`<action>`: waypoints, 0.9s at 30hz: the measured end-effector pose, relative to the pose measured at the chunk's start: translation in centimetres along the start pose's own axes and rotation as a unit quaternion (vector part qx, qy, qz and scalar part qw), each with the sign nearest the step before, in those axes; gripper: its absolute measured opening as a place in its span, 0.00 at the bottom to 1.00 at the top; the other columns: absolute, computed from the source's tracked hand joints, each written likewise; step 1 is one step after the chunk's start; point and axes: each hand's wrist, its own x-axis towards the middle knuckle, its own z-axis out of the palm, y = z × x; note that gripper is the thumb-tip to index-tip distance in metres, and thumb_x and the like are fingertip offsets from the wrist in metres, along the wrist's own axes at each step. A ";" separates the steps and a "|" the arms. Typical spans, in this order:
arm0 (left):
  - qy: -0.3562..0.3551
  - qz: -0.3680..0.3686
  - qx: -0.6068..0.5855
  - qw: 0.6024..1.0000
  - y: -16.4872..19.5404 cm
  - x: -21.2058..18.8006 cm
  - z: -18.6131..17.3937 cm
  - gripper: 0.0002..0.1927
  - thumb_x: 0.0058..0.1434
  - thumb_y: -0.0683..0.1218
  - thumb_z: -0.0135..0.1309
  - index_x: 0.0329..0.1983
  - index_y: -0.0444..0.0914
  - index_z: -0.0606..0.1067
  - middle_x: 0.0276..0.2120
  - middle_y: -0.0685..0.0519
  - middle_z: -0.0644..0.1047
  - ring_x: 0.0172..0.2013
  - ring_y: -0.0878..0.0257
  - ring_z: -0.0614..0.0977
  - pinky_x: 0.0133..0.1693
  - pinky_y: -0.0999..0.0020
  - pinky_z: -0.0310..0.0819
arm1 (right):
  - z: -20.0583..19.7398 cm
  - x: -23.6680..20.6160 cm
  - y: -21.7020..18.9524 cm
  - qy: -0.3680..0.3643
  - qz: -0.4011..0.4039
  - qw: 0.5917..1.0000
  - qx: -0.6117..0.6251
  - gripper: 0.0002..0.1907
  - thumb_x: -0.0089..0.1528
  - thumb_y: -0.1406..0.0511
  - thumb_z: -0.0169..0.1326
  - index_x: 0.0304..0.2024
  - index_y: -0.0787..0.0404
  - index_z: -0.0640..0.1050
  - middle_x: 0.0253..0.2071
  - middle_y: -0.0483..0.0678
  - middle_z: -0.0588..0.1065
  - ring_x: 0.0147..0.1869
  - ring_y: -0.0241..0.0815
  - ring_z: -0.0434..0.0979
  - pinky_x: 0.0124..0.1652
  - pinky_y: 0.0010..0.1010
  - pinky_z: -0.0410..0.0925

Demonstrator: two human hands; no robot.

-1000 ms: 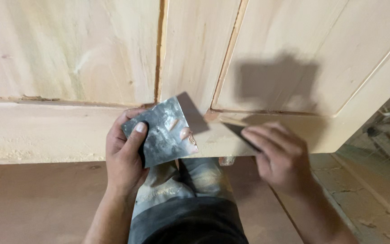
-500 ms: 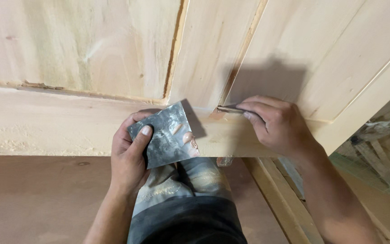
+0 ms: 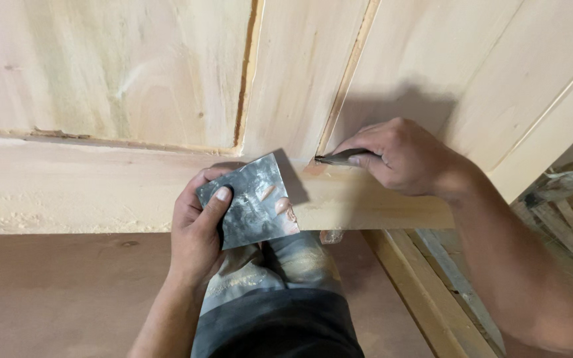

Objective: The person holds a small board with wood filler and uses a flat scraper to press filler into the seams and gaps between the panels of a wooden door, working along the joints. They then carry the filler can and scraper across the workshop and set them on a bench.

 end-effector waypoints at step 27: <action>0.011 -0.013 -0.020 1.000 1.1 0.2 -0.1 0.12 0.69 0.40 0.51 0.53 0.31 0.71 0.42 0.46 0.79 0.40 0.63 0.83 0.42 0.66 0.82 | 0.6 -1.3 -0.4 0.013 -0.041 0.992 -0.121 0.10 0.58 0.74 0.56 0.41 0.62 0.84 0.42 0.52 0.83 0.36 0.43 0.85 0.33 0.29 0.79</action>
